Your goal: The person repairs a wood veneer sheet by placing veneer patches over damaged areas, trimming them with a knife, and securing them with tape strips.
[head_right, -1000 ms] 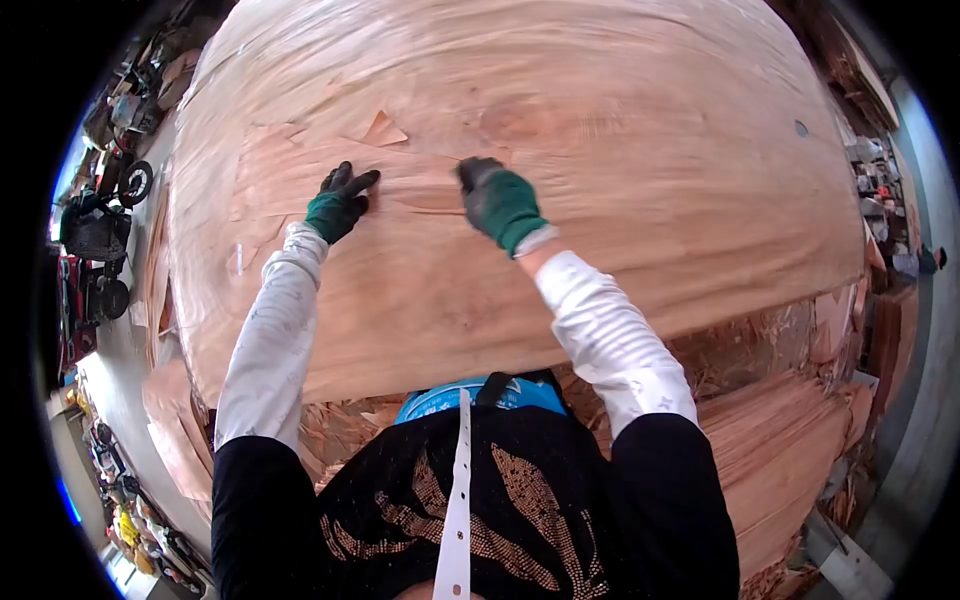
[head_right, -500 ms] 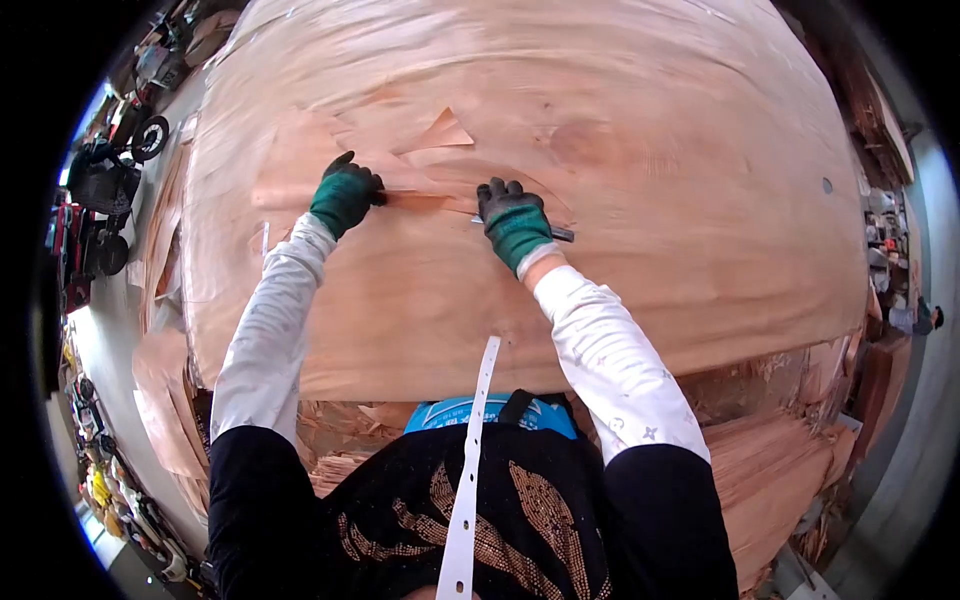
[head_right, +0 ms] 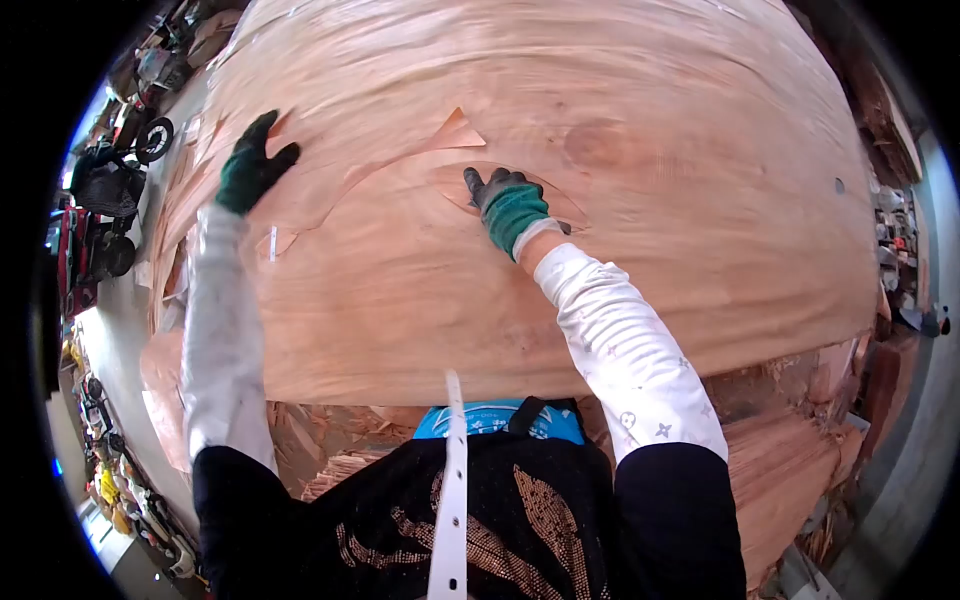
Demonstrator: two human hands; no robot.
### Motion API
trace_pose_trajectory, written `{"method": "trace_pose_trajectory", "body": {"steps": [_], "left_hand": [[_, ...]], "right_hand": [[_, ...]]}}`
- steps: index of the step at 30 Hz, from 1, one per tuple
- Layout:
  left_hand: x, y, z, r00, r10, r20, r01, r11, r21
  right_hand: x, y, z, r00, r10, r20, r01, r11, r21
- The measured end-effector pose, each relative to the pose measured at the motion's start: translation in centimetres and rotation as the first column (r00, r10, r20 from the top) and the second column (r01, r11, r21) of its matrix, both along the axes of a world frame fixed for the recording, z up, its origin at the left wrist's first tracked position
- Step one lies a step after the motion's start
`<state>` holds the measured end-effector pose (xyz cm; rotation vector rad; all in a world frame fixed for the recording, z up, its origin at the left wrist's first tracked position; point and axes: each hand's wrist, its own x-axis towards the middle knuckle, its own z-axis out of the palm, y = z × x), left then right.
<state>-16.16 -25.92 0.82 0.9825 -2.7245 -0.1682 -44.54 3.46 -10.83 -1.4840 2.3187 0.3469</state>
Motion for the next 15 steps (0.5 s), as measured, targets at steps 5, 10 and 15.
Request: {"method": "trace_pose_trajectory", "body": {"steps": [5,10,15], "left_hand": [[-2.6,21.5,13.5,0.734,-0.351,-0.582,0.600,0.736,0.313],[-4.0,31.7,17.5,0.235,-0.106,-0.966,0.912,0.368,0.182],[-1.3,33.7,14.8,0.471,0.256,-0.844,0.842,0.155,0.517]], "right_hand": [[2.5,-2.7,5.8,0.968,-0.249,0.037,0.242,0.960,0.141],[2.7,-1.8,4.6,0.886,0.347,-0.307,-0.357,0.934,0.023],[2.2,-1.3,3.5,0.919,0.338,-0.204,-0.375,0.909,-0.181]]}}
